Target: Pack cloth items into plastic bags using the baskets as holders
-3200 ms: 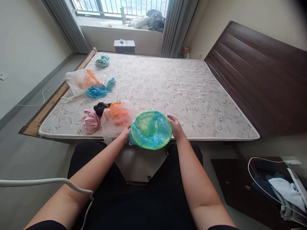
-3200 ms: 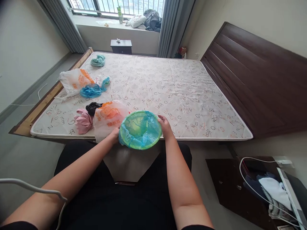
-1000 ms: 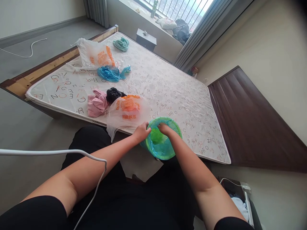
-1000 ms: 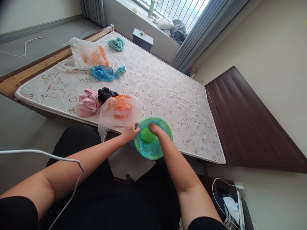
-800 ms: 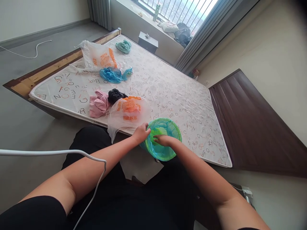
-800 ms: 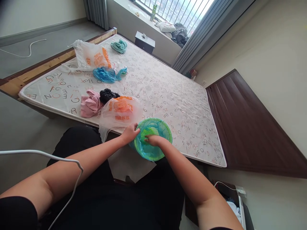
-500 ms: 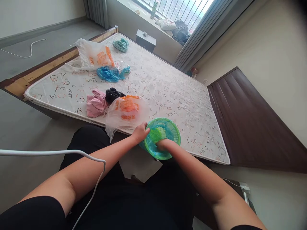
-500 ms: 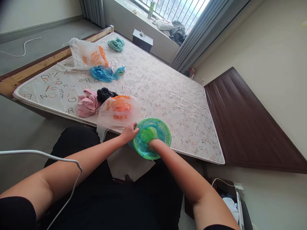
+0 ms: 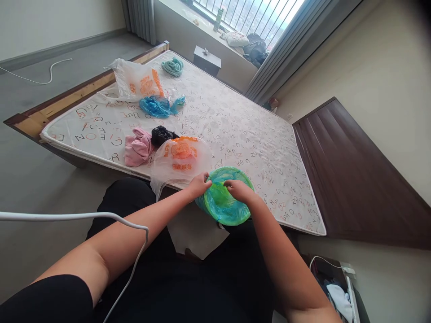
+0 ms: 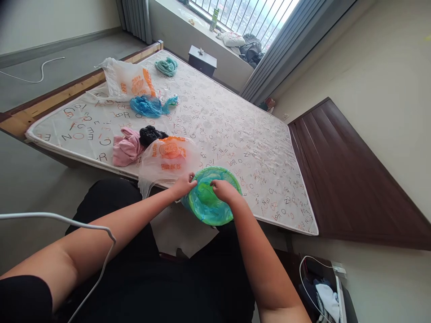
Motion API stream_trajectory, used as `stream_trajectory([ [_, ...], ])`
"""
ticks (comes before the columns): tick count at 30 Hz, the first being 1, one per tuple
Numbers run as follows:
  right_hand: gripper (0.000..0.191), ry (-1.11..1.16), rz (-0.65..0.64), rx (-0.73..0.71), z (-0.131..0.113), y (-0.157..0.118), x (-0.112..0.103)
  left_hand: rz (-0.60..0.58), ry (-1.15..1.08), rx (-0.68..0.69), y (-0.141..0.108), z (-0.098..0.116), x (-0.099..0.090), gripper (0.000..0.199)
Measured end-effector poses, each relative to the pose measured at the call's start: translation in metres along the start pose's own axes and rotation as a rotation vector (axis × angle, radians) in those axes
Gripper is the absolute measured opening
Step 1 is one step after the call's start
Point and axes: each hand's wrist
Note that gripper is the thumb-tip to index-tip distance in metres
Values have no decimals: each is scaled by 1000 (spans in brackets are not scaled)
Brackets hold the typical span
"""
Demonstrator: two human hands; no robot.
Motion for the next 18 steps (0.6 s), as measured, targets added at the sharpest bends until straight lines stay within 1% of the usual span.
stream_trajectory([
  [2,46,109,101,158,24,-10,-9,-9,2,11,1,-1,0,7],
  [3,47,167,162,202,34,-16,-13,-8,1,11,1,-1,0,7],
  [5,42,350,314,223,49,-30,-15,1,-8,0,1,-3,0,9],
  [6,39,431,420,226,53,-38,-14,7,-14,-10,1,-3,0,9],
  [7,39,466,544,238,56,-47,-11,11,-20,-21,2,-4,0,10],
  [9,40,419,770,291,59,-64,0,16,-33,-40,3,-5,-2,10],
  [10,41,385,835,340,60,-72,9,17,-41,-48,4,-5,-2,10],
  [11,42,384,851,410,62,-80,18,19,-48,-56,5,-6,-3,10],
  [12,43,434,823,493,65,-87,28,22,-56,-65,6,-6,-3,11],
  [14,42,666,690,662,71,-98,47,18,-73,-76,9,-8,-4,16],
  [15,42,799,621,722,74,-103,55,9,-82,-78,10,-9,-3,19],
  [16,43,917,567,755,77,-106,61,-3,-91,-75,11,-10,-3,22],
  [18,44,1080,528,766,80,-109,67,-31,-117,-66,13,-12,-2,29],
])
Point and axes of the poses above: each hand's wrist, its own y-axis towards the middle knuckle, its own x-axis out of the palm, z = x × y, and after that the axes turned 14 degrees about z, right-handed
